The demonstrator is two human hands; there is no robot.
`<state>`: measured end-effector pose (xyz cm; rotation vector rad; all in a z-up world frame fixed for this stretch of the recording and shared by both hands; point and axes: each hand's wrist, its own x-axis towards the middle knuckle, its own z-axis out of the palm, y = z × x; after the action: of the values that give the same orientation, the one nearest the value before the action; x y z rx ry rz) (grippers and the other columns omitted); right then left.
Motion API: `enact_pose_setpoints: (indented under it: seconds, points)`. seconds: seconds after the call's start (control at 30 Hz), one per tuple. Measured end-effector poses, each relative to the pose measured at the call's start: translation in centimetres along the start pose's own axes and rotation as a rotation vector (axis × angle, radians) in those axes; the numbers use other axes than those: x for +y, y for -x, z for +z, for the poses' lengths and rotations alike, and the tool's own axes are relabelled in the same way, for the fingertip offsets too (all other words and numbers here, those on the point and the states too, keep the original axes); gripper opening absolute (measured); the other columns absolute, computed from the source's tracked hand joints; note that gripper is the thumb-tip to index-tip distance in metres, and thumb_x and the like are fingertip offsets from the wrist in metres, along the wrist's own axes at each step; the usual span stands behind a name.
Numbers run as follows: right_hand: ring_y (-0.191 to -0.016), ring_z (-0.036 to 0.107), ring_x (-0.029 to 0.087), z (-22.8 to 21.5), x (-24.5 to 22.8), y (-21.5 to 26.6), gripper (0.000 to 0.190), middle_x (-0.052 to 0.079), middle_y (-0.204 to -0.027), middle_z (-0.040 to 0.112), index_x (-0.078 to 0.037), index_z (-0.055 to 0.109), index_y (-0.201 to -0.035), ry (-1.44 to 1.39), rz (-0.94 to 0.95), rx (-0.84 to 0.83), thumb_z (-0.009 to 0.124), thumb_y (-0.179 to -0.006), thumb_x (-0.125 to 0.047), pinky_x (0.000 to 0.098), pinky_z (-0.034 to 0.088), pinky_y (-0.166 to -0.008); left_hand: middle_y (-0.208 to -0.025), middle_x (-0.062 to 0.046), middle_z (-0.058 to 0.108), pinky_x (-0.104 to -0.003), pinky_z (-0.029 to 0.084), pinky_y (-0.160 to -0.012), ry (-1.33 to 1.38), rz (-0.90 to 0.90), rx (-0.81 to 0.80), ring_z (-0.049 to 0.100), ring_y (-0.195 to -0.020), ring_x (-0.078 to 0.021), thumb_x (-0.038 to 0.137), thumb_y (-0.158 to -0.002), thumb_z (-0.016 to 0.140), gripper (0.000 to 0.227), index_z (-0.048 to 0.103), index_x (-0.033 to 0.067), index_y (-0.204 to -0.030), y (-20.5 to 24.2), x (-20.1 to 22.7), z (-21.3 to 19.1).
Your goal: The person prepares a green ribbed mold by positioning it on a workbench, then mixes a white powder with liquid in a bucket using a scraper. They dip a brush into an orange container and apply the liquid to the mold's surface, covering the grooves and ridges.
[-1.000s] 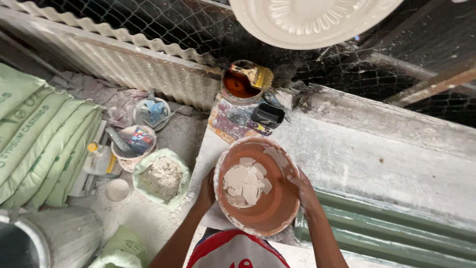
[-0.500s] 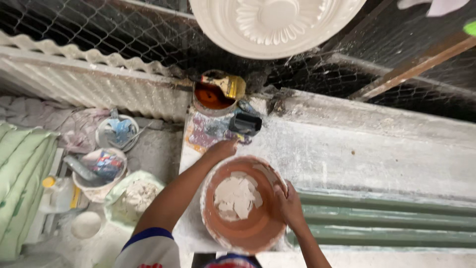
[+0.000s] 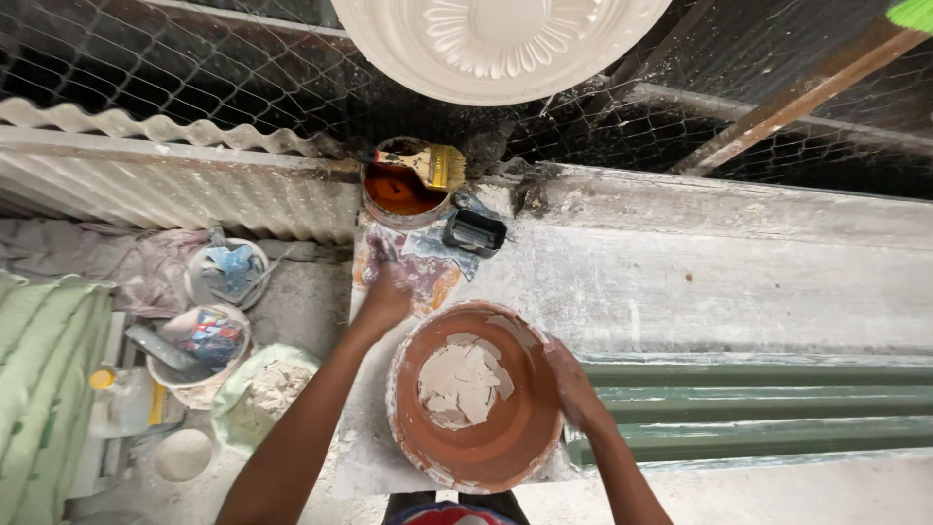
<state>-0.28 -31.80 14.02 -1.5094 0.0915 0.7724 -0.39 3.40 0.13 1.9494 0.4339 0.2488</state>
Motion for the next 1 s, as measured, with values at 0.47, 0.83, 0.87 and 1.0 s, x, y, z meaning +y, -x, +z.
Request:
enact_pose_setpoints:
  seconds: [0.47,0.83,0.87,1.0]
  points:
    - [-0.131,0.057,0.022,5.3,-2.4,-7.5,0.059,0.011,-0.146,0.059,-0.003,0.049,-0.149,0.079,-0.064,-0.276,0.049,-0.103,-0.04,0.0356,0.045,-0.111,-0.123,-0.027,0.066,-0.048,0.055,-0.092,-0.123,-0.173,-0.056,0.069,-0.108,-0.0408,0.014,-0.098,0.05,0.054,0.04,-0.0003,-0.149,20.7,16.4,0.5]
    - [-0.129,0.058,0.022,4.5,-1.8,-10.4,0.055,0.012,-0.143,0.061,-0.004,0.054,-0.147,0.124,-0.052,-0.298,0.046,-0.104,-0.038,0.0342,0.044,-0.111,-0.115,-0.032,0.066,-0.056,0.051,-0.087,-0.147,0.104,-0.153,0.067,-0.103,-0.0469,0.01,-0.09,0.055,0.056,0.047,-0.0015,-0.144,20.6,17.7,0.4]
    - [-0.129,0.058,0.022,4.5,-1.8,-10.6,0.055,0.011,-0.143,0.061,-0.005,0.054,-0.147,0.136,-0.04,-0.292,0.046,-0.104,-0.038,0.0341,0.044,-0.111,-0.114,-0.031,0.066,-0.056,0.051,-0.085,-0.132,0.077,-0.016,0.067,-0.101,-0.0472,0.01,-0.091,0.054,0.053,0.048,-0.0023,-0.142,20.5,18.3,0.1]
    - [-0.13,0.058,0.023,4.3,-1.6,-10.4,0.055,0.012,-0.145,0.059,-0.004,0.053,-0.148,0.082,-0.025,-0.29,0.046,-0.105,-0.039,0.0359,0.044,-0.112,-0.106,-0.027,0.071,-0.054,0.053,-0.083,-0.134,-0.034,0.025,0.069,-0.098,-0.0451,0.014,-0.093,0.055,0.04,0.06,0.003,-0.131,20.2,20.0,-1.1]
